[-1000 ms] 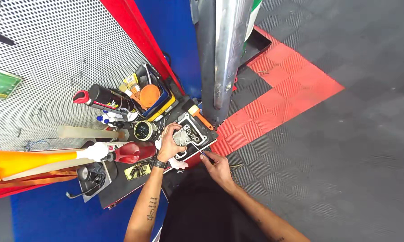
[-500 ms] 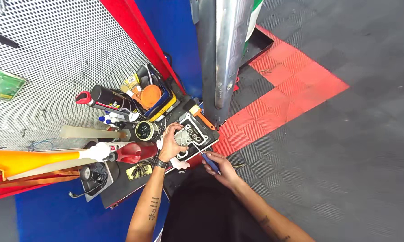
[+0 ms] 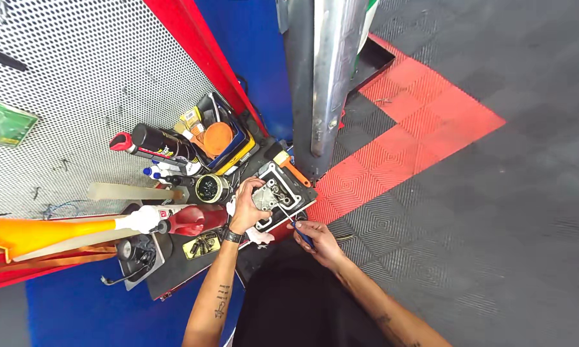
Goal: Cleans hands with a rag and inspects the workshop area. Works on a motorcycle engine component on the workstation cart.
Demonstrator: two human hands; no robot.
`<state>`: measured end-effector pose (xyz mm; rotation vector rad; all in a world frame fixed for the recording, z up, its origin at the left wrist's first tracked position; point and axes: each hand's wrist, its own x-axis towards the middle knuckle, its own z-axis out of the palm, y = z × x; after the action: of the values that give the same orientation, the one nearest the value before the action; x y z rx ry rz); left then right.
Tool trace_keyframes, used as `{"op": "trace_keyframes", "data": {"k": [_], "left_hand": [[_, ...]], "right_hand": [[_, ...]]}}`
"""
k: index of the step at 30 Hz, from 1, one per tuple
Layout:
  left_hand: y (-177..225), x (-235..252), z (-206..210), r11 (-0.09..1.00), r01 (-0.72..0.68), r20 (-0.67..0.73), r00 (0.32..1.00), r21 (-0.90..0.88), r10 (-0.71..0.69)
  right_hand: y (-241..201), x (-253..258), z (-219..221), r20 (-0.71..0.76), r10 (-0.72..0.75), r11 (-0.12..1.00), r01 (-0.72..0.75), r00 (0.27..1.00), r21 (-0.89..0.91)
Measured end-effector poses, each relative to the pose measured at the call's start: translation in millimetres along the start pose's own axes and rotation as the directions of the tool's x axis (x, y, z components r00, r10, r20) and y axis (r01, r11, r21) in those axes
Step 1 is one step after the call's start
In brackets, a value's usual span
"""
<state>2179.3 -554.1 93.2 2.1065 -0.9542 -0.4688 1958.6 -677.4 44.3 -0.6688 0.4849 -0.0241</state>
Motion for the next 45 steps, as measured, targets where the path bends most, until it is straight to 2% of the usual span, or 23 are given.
{"op": "trace_keyframes", "data": {"k": [3,5,7,9,12,14,16,18,21,23,26,29,39,42,45], "left_hand": [[0,0,0,1.0,0.003,0.002,1.0,0.008,-0.003],[1,0,0,1.0,0.011,0.006,1.0,0.01,-0.011],[1,0,0,1.0,0.011,0.006,1.0,0.017,-0.011],[1,0,0,1.0,0.005,0.006,1.0,0.024,-0.005],[1,0,0,1.0,-0.004,0.007,1.0,0.023,0.004],[0,0,0,1.0,-0.008,0.006,1.0,0.014,0.008],[0,0,0,1.0,-0.009,0.005,1.0,0.005,0.009],[0,0,0,1.0,-0.01,0.003,1.0,0.004,0.01],[0,0,0,1.0,-0.002,0.002,1.0,0.004,0.002],[0,0,0,1.0,0.0,0.004,1.0,0.001,0.0],[1,1,0,1.0,-0.002,0.004,1.0,0.0,0.002],[0,0,0,1.0,0.0,0.006,1.0,0.009,0.0],[1,0,-1,1.0,0.01,0.015,1.0,0.02,-0.01],[1,0,0,1.0,0.011,0.014,1.0,0.022,-0.012],[0,0,0,1.0,0.007,0.013,1.0,0.026,-0.007]], "right_hand": [[2,0,1,-0.058,-0.156,0.966,0.141,0.986,-0.215],[3,1,-1,-0.073,-0.279,0.885,0.227,0.957,-0.407],[6,0,-2,-0.065,-0.397,0.749,0.282,0.916,-0.6],[12,-1,-3,-0.019,-0.515,0.566,0.323,0.857,-0.758],[19,-1,1,0.065,-0.662,0.279,0.327,0.746,-0.903],[21,-1,2,0.083,-0.685,0.214,0.308,0.724,-0.927],[20,-1,1,0.05,-0.662,0.286,0.314,0.748,-0.905],[16,-2,1,-0.029,-0.569,0.495,0.314,0.822,-0.81],[9,-2,3,-0.147,-0.331,0.861,0.235,0.932,-0.451],[3,-3,4,-0.152,-0.12,0.981,0.094,0.981,-0.168],[-3,-4,0,-0.012,0.107,0.993,-0.106,0.994,0.048],[-7,-4,-1,0.064,0.145,0.987,-0.149,0.987,0.061],[2,-5,6,-0.119,-0.093,0.991,0.079,0.989,-0.112],[8,-6,8,-0.164,-0.243,0.936,0.187,0.956,-0.299],[12,-9,12,-0.181,-0.389,0.789,0.225,0.903,-0.572]]}}
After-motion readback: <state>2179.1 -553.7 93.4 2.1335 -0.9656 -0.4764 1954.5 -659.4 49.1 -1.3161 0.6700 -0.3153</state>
